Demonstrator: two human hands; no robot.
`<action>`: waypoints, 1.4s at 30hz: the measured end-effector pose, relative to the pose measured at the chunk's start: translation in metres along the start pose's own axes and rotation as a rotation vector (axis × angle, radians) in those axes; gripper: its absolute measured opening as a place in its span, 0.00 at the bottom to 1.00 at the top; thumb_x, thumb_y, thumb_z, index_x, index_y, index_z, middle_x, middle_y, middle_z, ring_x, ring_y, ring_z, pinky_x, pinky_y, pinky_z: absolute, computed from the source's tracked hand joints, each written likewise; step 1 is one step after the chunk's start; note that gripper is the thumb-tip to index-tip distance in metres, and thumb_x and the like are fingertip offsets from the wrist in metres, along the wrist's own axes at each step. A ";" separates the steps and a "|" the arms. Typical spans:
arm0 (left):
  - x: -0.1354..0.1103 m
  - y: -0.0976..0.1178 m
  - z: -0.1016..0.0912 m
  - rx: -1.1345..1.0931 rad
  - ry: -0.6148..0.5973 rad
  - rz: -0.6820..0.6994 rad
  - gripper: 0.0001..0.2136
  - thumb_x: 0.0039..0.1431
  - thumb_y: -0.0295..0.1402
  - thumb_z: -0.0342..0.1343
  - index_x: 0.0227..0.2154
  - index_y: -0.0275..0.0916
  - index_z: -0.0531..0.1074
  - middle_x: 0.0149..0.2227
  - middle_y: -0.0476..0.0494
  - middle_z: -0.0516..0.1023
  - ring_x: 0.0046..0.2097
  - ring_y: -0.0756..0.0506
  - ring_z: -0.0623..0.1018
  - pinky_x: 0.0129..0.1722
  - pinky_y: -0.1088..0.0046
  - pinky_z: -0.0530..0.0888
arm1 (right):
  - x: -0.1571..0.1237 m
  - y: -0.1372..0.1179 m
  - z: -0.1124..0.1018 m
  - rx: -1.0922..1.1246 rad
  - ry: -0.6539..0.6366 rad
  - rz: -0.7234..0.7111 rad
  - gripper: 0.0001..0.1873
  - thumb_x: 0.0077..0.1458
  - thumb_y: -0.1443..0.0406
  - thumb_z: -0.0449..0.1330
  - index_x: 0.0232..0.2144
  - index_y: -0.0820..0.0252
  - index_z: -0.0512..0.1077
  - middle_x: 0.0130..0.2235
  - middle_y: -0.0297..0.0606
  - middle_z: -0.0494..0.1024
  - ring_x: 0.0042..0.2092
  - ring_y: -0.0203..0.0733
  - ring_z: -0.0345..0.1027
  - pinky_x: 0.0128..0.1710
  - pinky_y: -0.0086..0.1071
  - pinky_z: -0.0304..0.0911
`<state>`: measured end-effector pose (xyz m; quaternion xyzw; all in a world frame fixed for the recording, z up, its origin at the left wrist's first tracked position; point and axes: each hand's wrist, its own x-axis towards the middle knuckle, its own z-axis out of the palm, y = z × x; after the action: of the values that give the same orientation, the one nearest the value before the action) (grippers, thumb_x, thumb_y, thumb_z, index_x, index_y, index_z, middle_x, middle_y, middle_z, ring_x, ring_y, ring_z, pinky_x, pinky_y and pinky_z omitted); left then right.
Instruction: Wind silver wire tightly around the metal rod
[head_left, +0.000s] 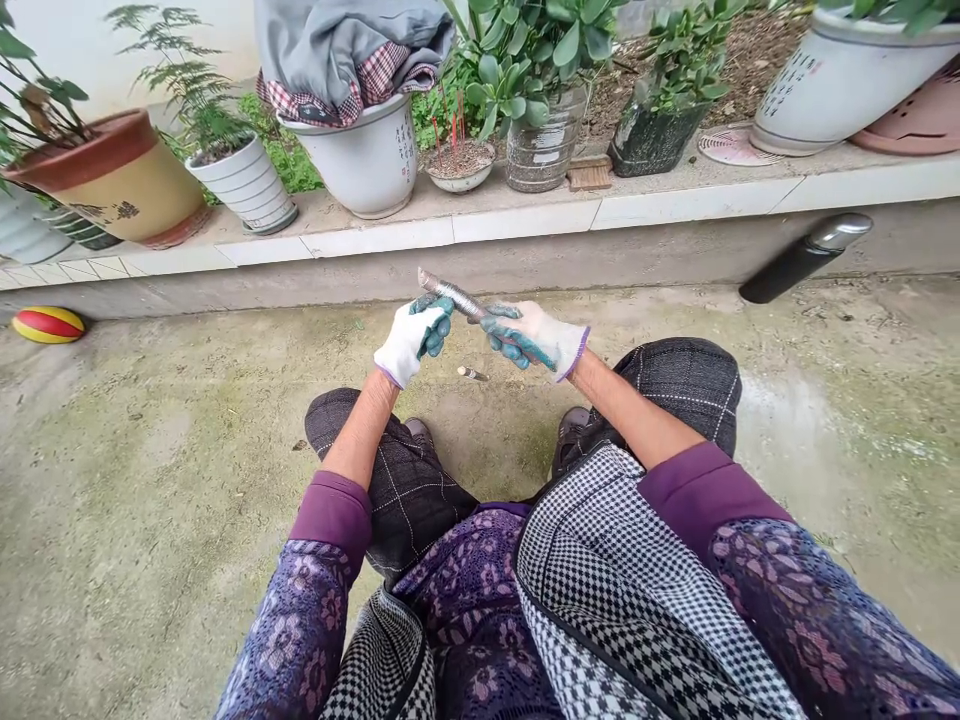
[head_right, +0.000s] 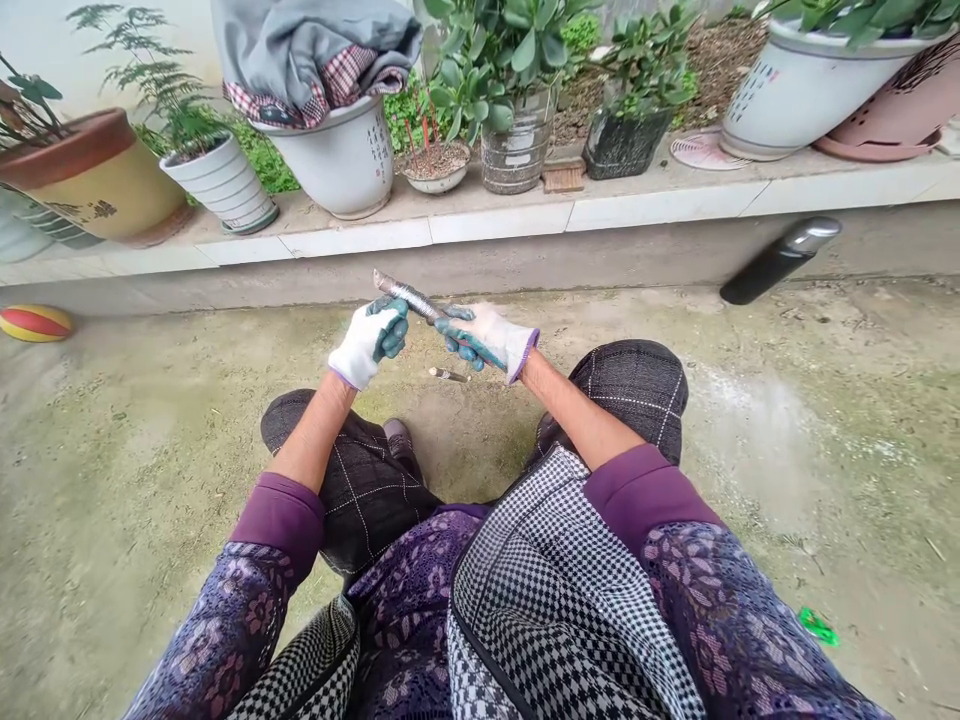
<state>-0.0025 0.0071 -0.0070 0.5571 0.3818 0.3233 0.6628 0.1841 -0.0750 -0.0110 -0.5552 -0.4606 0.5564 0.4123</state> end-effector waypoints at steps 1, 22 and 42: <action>0.000 -0.001 0.000 0.001 0.004 0.010 0.12 0.49 0.38 0.62 0.28 0.40 0.64 0.17 0.57 0.64 0.14 0.57 0.58 0.13 0.79 0.54 | 0.000 0.001 0.000 0.025 -0.022 0.006 0.13 0.57 0.56 0.61 0.40 0.59 0.71 0.23 0.29 0.69 0.17 0.30 0.56 0.12 0.23 0.51; -0.001 -0.004 0.000 0.028 0.019 -0.006 0.13 0.49 0.36 0.61 0.37 0.36 0.71 0.22 0.53 0.73 0.15 0.57 0.61 0.15 0.79 0.59 | 0.019 0.012 -0.009 -0.675 0.330 -0.254 0.21 0.65 0.53 0.50 0.43 0.59 0.76 0.29 0.37 0.78 0.29 0.41 0.68 0.30 0.31 0.61; -0.001 -0.014 0.005 0.126 0.052 0.053 0.09 0.52 0.34 0.58 0.33 0.34 0.76 0.20 0.53 0.70 0.16 0.56 0.63 0.15 0.79 0.62 | 0.024 0.015 -0.007 -0.474 0.356 -0.212 0.19 0.61 0.52 0.55 0.44 0.58 0.75 0.28 0.35 0.76 0.26 0.38 0.67 0.26 0.29 0.62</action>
<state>0.0016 0.0017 -0.0198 0.5991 0.4036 0.3305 0.6074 0.1908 -0.0550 -0.0308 -0.6735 -0.5533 0.2816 0.4012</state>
